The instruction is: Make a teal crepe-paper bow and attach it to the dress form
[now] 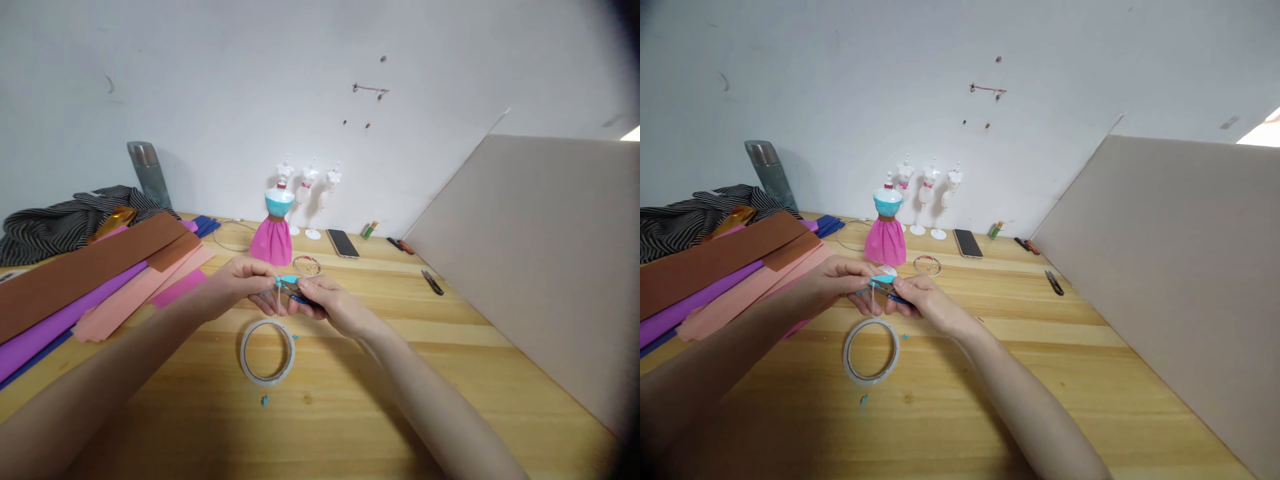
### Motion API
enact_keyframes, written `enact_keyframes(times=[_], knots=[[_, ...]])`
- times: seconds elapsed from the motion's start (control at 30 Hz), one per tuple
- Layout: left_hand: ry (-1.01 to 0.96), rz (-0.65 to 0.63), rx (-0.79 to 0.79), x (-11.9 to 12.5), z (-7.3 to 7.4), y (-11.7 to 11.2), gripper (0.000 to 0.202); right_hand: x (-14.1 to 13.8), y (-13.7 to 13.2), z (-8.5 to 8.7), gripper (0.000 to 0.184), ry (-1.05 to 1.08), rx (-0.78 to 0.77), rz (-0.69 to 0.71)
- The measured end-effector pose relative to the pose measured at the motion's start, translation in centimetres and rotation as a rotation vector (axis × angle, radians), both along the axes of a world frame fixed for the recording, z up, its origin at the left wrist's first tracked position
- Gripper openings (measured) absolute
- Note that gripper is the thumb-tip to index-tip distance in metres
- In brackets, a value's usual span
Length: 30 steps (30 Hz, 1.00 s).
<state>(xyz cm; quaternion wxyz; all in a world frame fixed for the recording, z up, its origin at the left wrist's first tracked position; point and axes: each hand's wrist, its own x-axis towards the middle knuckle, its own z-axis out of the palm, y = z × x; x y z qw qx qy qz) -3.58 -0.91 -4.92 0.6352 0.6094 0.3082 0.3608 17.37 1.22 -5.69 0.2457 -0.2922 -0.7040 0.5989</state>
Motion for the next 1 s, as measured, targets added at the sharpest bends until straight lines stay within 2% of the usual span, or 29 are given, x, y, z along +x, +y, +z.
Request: enact_keyframes(times=[0.4,0.63,0.87,1.0], knots=[[0.026,0.068,-0.022,0.14,-0.11,0.11,0.020,-0.23,0.21,-0.06,0.050,-0.022,0.047,0.001],[0.042,0.064,-0.011,0.16,-0.23,0.13,0.019,-0.25,0.16,0.02,0.047,-0.016,0.026,0.024],[0.057,0.070,-0.023,0.30,-0.19,0.05,0.021,-0.17,0.67,-0.41,0.050,-0.029,0.068,0.023],[0.057,0.079,-0.002,0.32,-0.40,0.21,0.022,0.22,0.82,-0.21,0.050,-0.036,0.056,0.070]])
